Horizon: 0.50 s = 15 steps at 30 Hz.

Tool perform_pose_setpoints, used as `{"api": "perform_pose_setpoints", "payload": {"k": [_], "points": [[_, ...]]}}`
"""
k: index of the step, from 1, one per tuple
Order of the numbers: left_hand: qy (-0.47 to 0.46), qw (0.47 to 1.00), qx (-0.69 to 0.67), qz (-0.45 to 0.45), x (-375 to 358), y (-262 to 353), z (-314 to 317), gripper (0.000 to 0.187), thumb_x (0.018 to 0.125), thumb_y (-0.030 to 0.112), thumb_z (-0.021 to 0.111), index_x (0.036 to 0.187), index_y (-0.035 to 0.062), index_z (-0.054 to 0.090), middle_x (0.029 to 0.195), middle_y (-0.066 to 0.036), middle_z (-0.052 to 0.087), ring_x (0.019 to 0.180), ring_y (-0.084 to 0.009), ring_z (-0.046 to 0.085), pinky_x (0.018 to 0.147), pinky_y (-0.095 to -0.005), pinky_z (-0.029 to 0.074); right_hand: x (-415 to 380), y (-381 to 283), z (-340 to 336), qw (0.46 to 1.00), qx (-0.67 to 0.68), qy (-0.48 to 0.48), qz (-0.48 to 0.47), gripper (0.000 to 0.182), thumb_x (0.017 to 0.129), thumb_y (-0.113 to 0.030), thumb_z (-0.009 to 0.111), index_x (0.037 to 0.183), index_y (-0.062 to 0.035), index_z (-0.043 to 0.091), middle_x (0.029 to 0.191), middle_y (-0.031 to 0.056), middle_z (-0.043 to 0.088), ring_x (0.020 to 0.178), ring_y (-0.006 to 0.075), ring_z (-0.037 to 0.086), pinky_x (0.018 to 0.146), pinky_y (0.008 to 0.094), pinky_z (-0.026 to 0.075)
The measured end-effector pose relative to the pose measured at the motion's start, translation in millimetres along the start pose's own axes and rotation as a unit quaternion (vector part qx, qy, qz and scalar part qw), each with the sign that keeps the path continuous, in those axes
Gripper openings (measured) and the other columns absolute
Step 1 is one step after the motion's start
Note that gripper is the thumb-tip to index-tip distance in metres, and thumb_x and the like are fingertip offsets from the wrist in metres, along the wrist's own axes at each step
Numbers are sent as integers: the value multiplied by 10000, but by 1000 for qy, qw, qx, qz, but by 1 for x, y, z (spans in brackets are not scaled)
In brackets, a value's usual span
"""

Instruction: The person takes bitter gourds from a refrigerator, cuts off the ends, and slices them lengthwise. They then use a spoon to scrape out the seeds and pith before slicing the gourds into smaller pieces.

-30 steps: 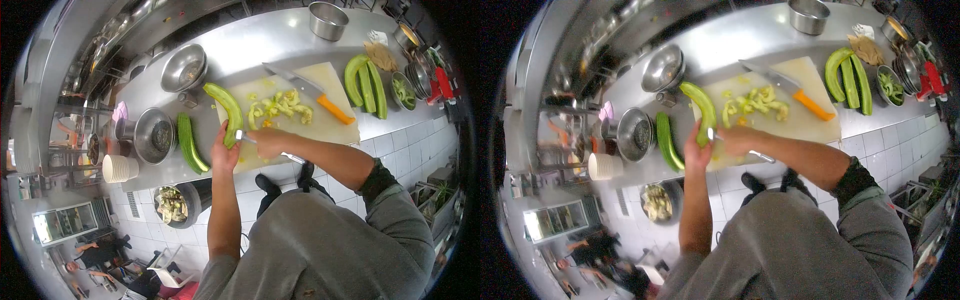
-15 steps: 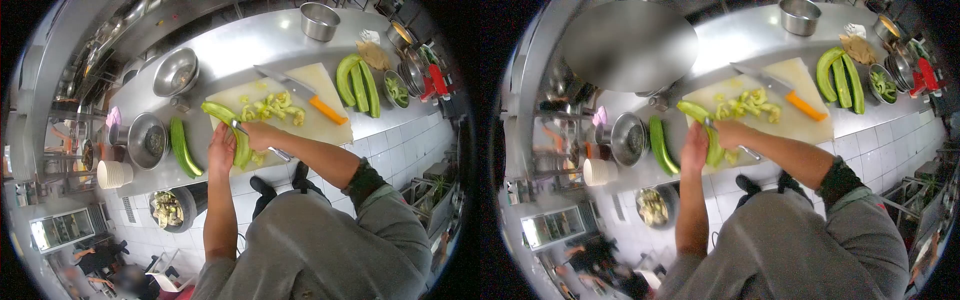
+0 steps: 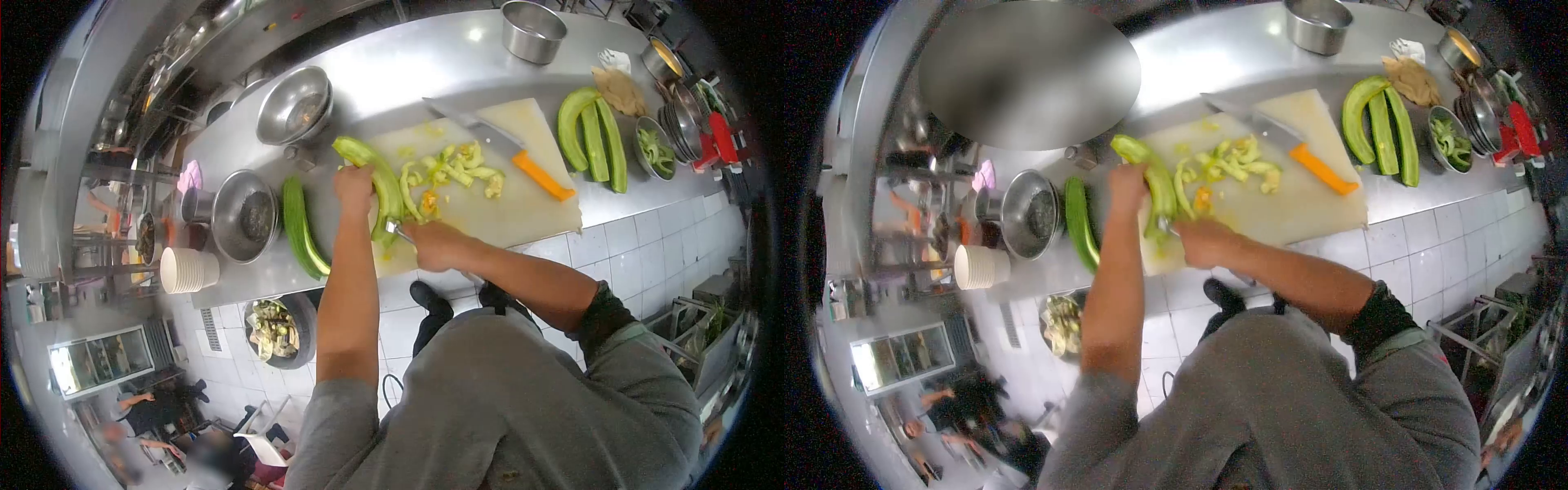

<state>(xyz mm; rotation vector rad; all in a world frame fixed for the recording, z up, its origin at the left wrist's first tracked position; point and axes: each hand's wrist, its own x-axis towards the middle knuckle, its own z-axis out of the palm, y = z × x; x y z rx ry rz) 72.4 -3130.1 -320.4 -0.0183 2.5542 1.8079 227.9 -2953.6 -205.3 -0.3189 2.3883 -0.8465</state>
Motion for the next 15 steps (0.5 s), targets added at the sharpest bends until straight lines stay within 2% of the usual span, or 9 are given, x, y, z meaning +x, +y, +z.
{"api": "perform_pose_setpoints", "payload": {"k": [1,2,3,5,6,8,9,11,15], "points": [[7,999,10,53,-1,-4,0,136,786,57,696,831,-69,669,708,-107,637,571,-215,620,469,-357,480,1,-1,-8,1000,23,1,12,414,789,-50,561,1197,-8,505,1031,269,647,982,397,641,825,487,500],[9,999,-8,33,1,-6,-3,139,784,56,699,842,-67,671,711,-106,639,571,-213,619,473,-357,483,6,-1,-18,999,47,4,22,430,791,-50,557,1215,-10,502,1046,272,643,1000,399,635,840,486,495],[12,1000,-25,13,1,-1,-6,143,781,55,702,853,-66,673,714,-105,640,571,-212,618,476,-357,485,26,8,-18,997,56,50,-1,520,788,-63,551,1301,-18,474,1020,280,650,968,415,641,808,489,505],[-9,978,-112,-175,-4,36,-7,157,783,58,703,879,-63,676,720,-100,643,570,-207,616,488,-353,496,53,8,-19,999,40,27,-15,572,784,-67,549,1346,-26,452,994,283,655,941,422,647,787,493,510],[-32,994,103,9,0,9,-13,154,796,54,694,893,-64,671,717,-96,643,572,-205,615,496,-345,500,48,11,-12,998,31,31,-40,576,783,-70,549,1349,-27,452,979,284,657,925,423,650,773,495,511],[-9,990,134,48,5,8,-27,157,820,40,675,935,-66,662,740,-98,653,610,-208,630,534,-336,516,19,9,9,996,30,33,-75,574,782,-75,552,1346,-28,457,953,286,660,897,422,654,750,497,513],[28,992,-51,-109,2,38,-25,165,831,29,664,965,-67,658,766,-104,662,646,-212,646,564,-335,529,-4,4,23,995,38,32,-85,567,781,-76,554,1339,-29,462,944,287,660,885,420,656,741,497,512],[25,995,-95,-35,21,54,-34,186,843,51,666,993,-60,658,818,-115,681,689,-212,657,605,-338,541,-34,-3,9,996,72,6,-44,599,779,-79,554,1367,-43,447,951,284,664,880,417,660,744,495,514],[-51,998,-33,-1,26,178,41,269,833,129,697,1010,-72,664,847,-137,699,692,-207,668,617,-327,546,-25,27,15,992,116,29,-32,626,786,-71,540,1400,-66,418,948,284,660,867,408,657,749,499,501]]}}
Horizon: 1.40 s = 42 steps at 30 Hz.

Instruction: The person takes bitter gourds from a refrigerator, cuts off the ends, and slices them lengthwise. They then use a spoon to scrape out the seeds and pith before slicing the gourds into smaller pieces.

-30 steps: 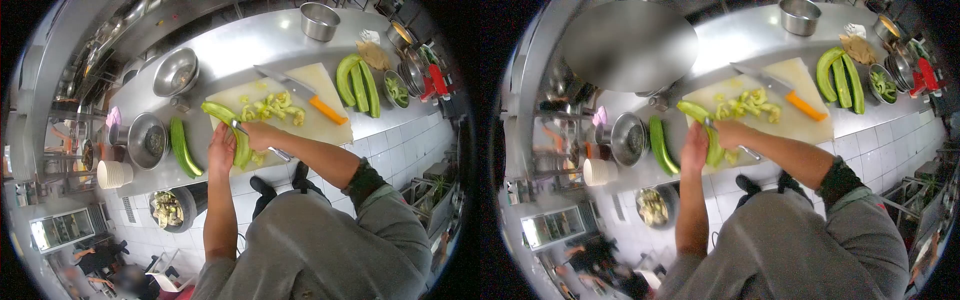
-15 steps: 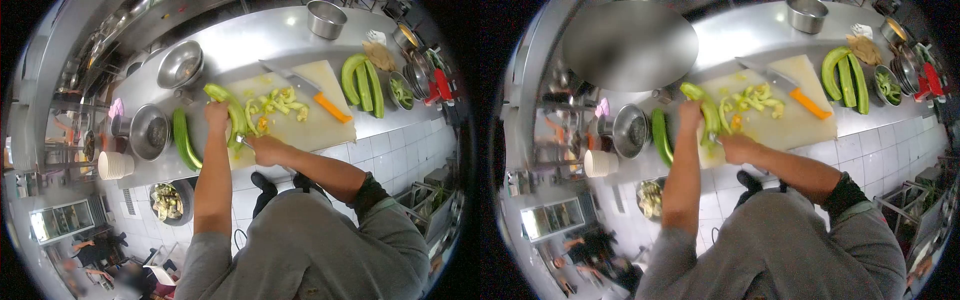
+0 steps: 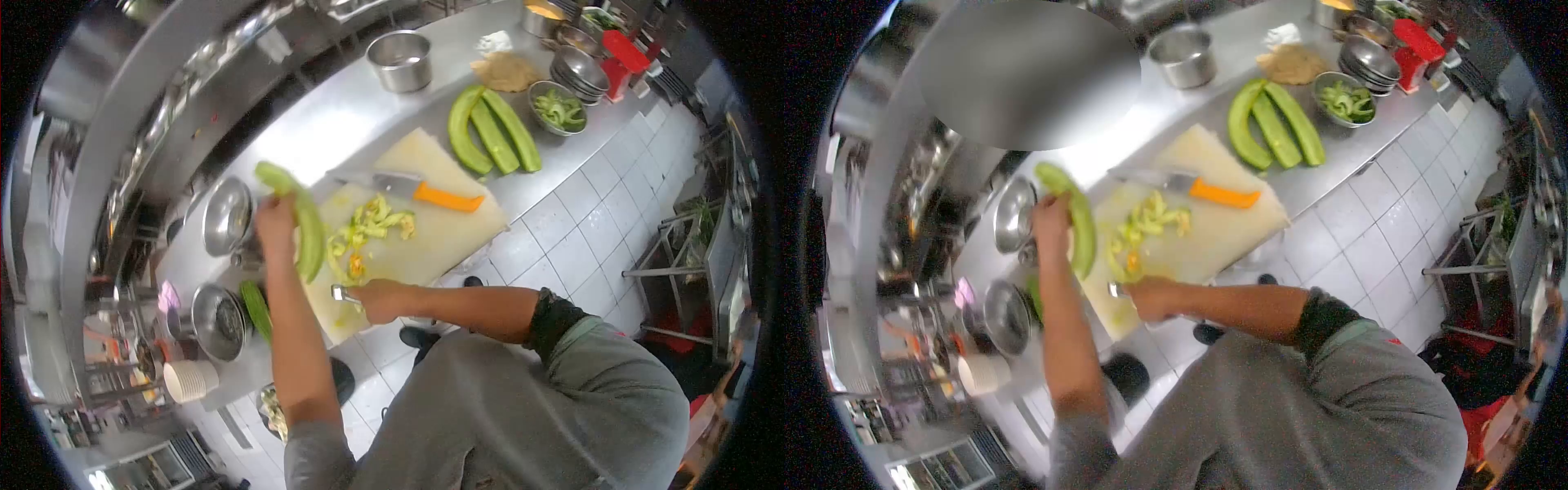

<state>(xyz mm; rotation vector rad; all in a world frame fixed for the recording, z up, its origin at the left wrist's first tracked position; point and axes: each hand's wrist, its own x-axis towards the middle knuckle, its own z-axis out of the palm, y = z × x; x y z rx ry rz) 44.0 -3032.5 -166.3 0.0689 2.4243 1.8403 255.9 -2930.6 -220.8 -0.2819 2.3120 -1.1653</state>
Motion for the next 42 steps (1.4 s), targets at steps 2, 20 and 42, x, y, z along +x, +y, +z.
{"api": "perform_pose_setpoints", "payload": {"k": [2,20,42], "points": [[-90,995,37,13,3,26,84,302,827,159,707,1008,-79,667,825,-139,699,679,-197,670,603,-315,542,4,11,2,998,-42,-20,-45,605,829,-138,564,1411,-53,424,1008,301,653,930,420,653,784,492,510],[33,956,248,153,-68,2,-11,375,877,198,685,1148,-55,628,1040,-186,705,942,-267,691,853,-353,525,-24,13,-11,985,-67,-105,-120,606,740,-66,576,1337,-34,472,939,255,663,896,412,654,744,493,506],[165,960,199,-109,-183,-181,-210,570,737,370,794,982,-105,594,957,-301,662,903,-444,641,780,-467,505,64,50,-41,987,-76,106,98,603,806,-129,535,1388,-39,404,1189,289,588,1076,398,595,925,461,455]]}}
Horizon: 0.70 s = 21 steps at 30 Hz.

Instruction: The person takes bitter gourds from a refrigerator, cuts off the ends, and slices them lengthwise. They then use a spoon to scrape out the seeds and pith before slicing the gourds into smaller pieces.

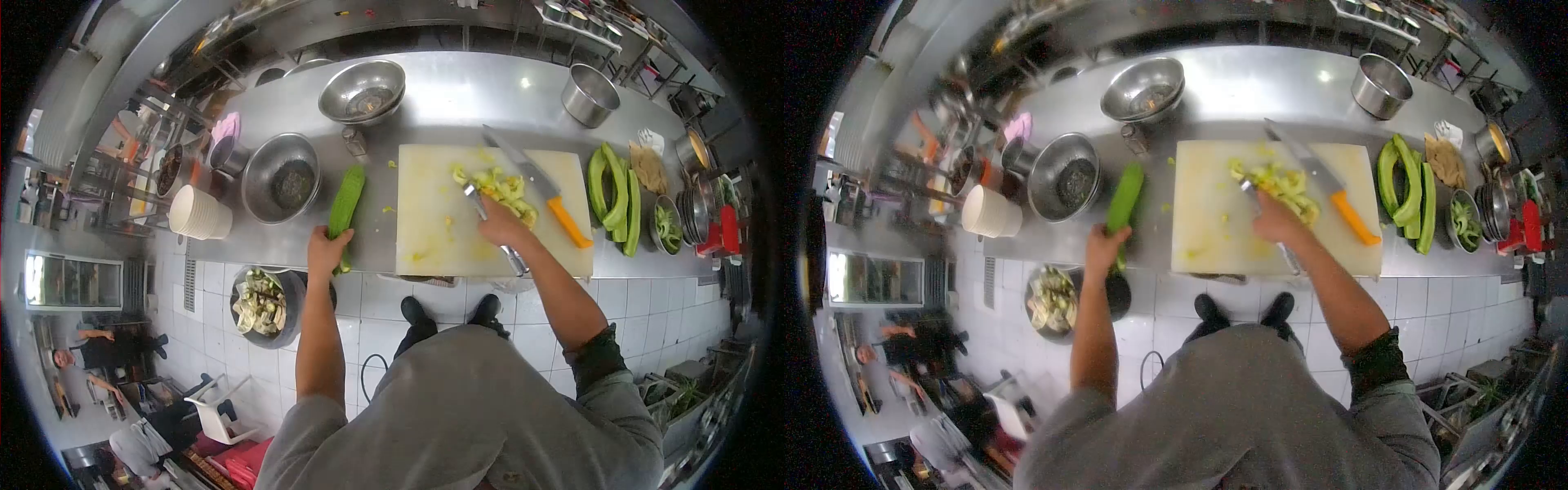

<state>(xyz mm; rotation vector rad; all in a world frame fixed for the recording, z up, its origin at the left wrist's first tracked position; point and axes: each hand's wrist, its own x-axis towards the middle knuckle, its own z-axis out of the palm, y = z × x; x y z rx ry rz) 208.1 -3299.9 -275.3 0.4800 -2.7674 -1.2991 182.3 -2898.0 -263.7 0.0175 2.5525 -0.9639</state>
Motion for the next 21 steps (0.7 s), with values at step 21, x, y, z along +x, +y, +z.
{"api": "perform_pose_setpoints", "payload": {"k": [21], "points": [[-357,931,24,71,-22,178,109,632,886,211,632,1375,8,287,885,-198,655,685,-242,659,616,-377,535,-4,-92,-65,980,-152,-94,-86,384,789,-43,529,1166,19,499,1015,267,645,936,442,631,785,509,487]]}}
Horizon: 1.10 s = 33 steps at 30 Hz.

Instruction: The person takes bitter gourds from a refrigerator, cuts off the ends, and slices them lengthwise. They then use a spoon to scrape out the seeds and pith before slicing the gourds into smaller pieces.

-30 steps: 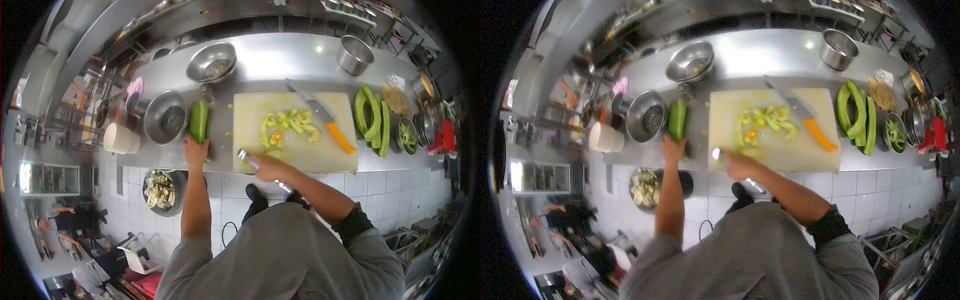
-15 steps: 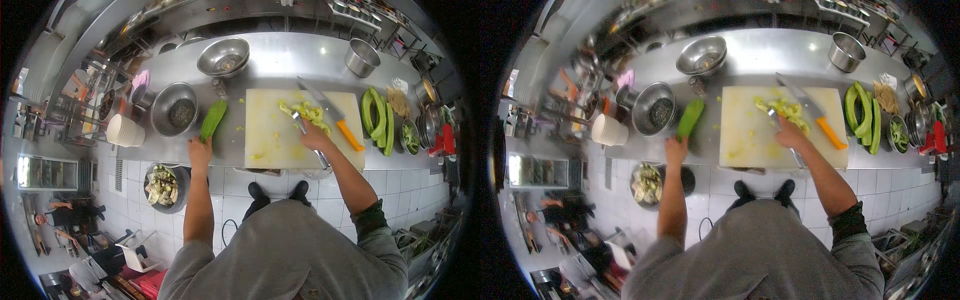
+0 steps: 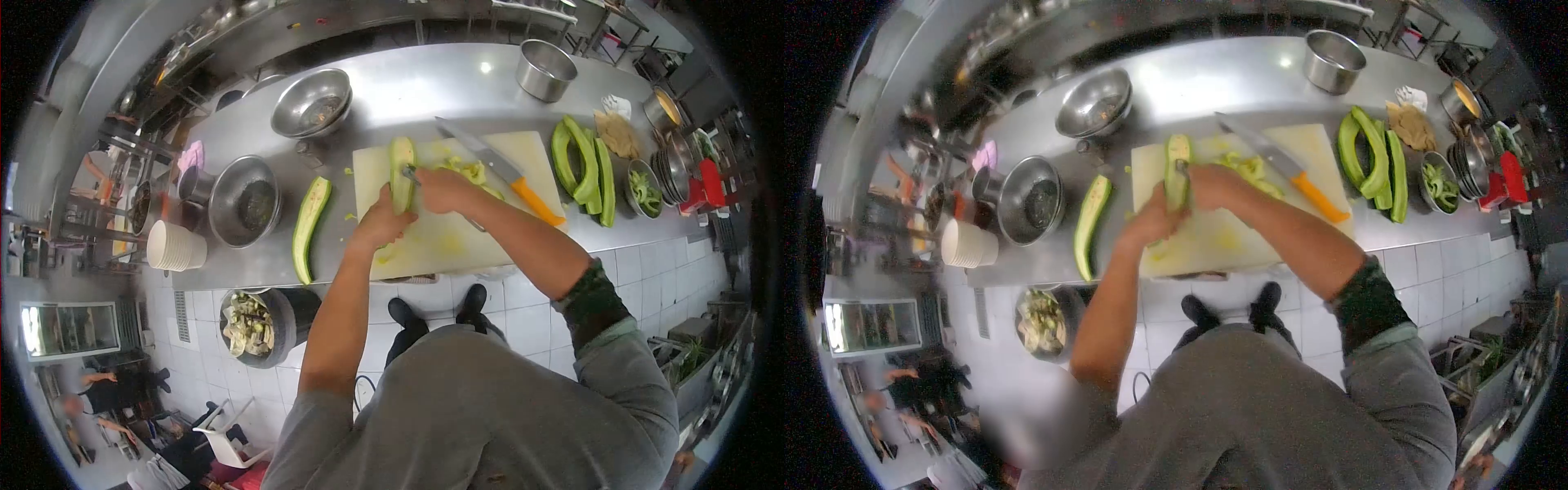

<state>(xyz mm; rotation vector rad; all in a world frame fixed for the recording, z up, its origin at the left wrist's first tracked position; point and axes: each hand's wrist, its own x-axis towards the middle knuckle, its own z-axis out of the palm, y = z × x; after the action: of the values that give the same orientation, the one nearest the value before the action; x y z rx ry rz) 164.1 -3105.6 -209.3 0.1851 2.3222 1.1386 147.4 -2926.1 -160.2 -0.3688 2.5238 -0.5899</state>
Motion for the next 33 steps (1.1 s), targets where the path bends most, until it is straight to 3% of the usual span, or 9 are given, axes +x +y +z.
{"api": "perform_pose_setpoints", "payload": {"k": [7,13,16,19,22,25,28,31,33], "points": [[100,981,123,108,31,-36,28,752,815,163,673,1403,22,225,966,-324,643,905,-485,637,803,-525,499,-11,11,57,999,-24,11,-24,439,780,-67,568,1207,20,513,1005,239,673,935,402,663,781,459,528],[87,988,122,27,26,-29,32,764,818,133,659,1426,33,207,998,-316,640,954,-505,612,827,-537,494,26,28,27,997,12,-75,15,469,767,-77,561,1229,4,547,1075,254,654,1010,391,647,860,453,508],[67,984,158,49,19,-15,25,764,848,190,658,1454,-4,234,1103,-282,634,989,-463,631,828,-527,512,-5,19,70,996,34,73,-36,448,764,-61,554,1206,17,554,1059,257,660,997,387,653,839,455,515],[-125,987,-99,-5,-5,-20,-21,680,903,227,628,1451,-20,310,1223,-226,602,1052,-376,636,826,-472,541,12,38,38,1000,-1,25,5,411,805,-64,533,1205,32,540,1072,257,659,1002,397,650,838,477,509],[-24,795,-606,-14,-22,-64,-17,602,939,265,608,1422,-20,389,1304,-176,559,1098,-317,618,837,-412,550,23,39,34,999,26,18,42,388,830,-97,541,1195,37,542,1085,265,655,1016,400,645,850,474,508],[84,734,-668,-90,-34,-64,21,559,941,272,611,1395,-8,445,1284,-182,577,1107,-317,616,855,-394,543,27,32,33,995,74,42,50,389,834,-118,544,1184,51,544,1095,270,652,1027,402,642,870,467,508],[149,933,-315,-84,-28,-40,41,462,927,275,634,1272,-20,552,1252,-175,592,1065,-299,639,832,-369,550,22,22,33,995,83,35,51,395,836,-140,544,1173,66,545,1119,281,642,1045,401,638,891,464,505],[193,970,145,23,-5,-28,42,354,916,232,648,1157,-23,599,1212,-170,601,1009,-268,665,793,-346,561,11,1,13,995,85,13,53,399,834,-146,542,1164,78,546,1135,298,631,1055,402,634,900,465,503],[122,982,-133,-63,17,-35,23,312,916,190,636,1129,-33,590,1200,-173,601,981,-267,674,805,-354,569,11,13,12,995,89,28,44,395,833,-142,540,1156,84,547,1131,309,629,1053,403,635,893,464,507]]}}
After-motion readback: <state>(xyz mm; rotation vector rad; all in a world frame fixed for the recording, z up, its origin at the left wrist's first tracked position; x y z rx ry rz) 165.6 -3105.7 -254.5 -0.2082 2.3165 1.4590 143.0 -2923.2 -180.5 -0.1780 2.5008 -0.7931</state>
